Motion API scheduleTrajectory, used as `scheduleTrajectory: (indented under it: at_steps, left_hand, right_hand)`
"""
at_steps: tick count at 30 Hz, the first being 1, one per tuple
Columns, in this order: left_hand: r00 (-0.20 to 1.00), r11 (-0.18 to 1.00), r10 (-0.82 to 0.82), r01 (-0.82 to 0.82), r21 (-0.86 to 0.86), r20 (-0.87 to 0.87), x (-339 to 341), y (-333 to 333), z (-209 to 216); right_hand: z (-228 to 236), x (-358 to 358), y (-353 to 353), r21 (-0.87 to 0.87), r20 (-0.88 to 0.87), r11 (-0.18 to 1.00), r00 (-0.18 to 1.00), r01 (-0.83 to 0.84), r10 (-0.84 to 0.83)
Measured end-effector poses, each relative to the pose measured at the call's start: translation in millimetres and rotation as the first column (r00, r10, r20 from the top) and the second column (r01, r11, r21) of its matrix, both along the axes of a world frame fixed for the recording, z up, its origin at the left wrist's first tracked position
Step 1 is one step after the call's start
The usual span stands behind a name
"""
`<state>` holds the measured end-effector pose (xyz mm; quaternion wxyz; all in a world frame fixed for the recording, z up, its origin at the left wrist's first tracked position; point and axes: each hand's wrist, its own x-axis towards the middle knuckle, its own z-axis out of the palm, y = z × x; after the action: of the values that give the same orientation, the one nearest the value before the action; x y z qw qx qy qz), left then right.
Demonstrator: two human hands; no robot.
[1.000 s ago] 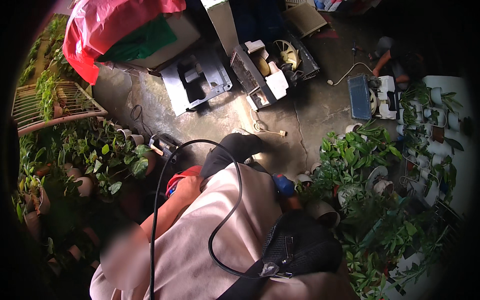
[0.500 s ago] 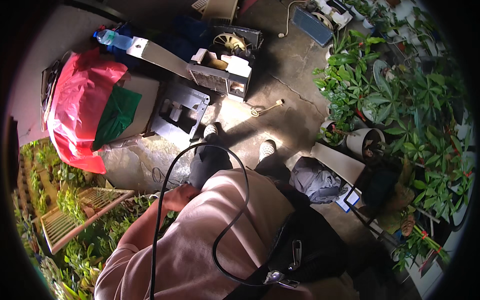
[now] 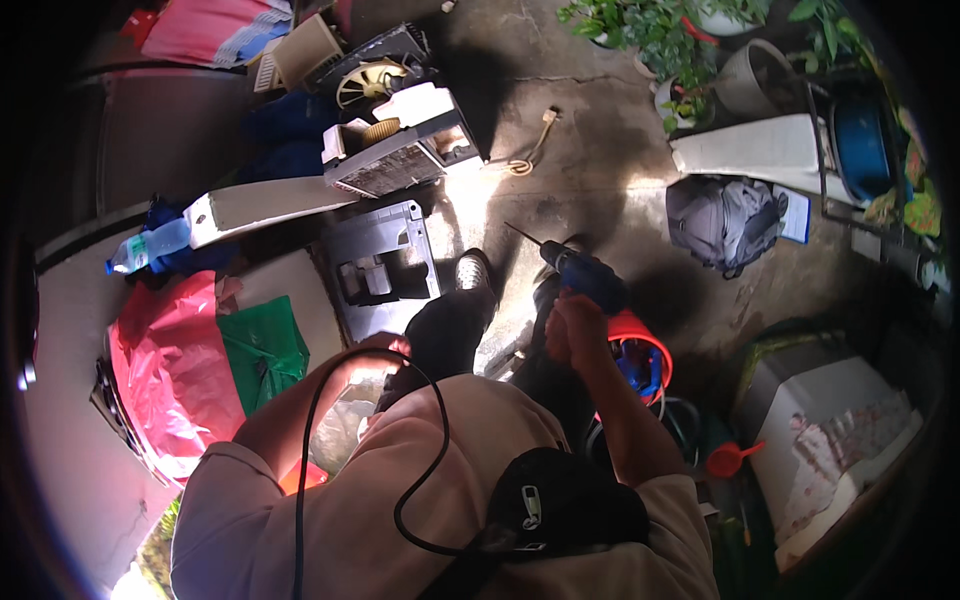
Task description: The person uses a corded electric drill to remove screws from the casing of a disassembled air conditioner unit. They remove the front cover and continue unscrewing internal components, placing removed parts aside.
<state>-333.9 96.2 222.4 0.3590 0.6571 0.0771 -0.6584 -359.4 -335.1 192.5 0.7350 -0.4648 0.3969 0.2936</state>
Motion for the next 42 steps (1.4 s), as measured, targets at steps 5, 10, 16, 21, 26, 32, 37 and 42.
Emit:
scheduleTrajectory:
  at_steps: [5, 10, 16, 21, 26, 32, 37, 42]
  left_hand:
    - [0.858, 0.903, -0.204, -0.022, 0.430, 0.471, 100, -18, -180]
    - [0.713, 0.702, -0.516, 0.036, 0.711, 0.474, 175, -76, -314]
    - [0.453, 0.668, -0.731, 0.323, 0.670, 0.511, 238, -137, -458]
    - [0.230, 0.605, -0.787, 0.465, 0.646, 0.572, 287, -153, -572]
    - [0.292, 0.575, -0.801, 0.619, 0.535, 0.523, 352, -186, -605]
    - [0.742, 0.931, -0.122, -0.145, 0.335, 0.659, 362, -212, -614]
    - [0.705, 0.870, 0.259, -0.468, 0.158, 0.661, 395, -214, -654]
    - [0.695, 0.902, 0.263, -0.423, 0.084, 0.669, 400, -202, -653]
  right_hand:
    - [-113, -29, 64, 0.379, 0.028, 0.819, 0.879, 0.431, -0.475]
    - [-252, -40, 97, 0.392, -0.208, 0.570, 0.673, 0.722, -0.709]
    - [-387, -27, 138, 0.415, -0.322, 0.369, 0.514, 0.831, -0.795]
    - [-453, -14, 157, 0.339, -0.216, 0.589, 0.670, 0.734, -0.710]
    - [-490, 5, 152, 0.284, -0.089, 0.743, 0.788, 0.606, -0.609]
    - [-525, 18, 145, 0.296, -0.069, 0.644, 0.688, 0.706, -0.722]
    - [-564, 5, 154, 0.239, -0.016, 0.788, 0.813, 0.568, -0.582]
    - [-595, 11, 167, 0.059, 0.210, 0.847, 0.823, 0.529, -0.528]
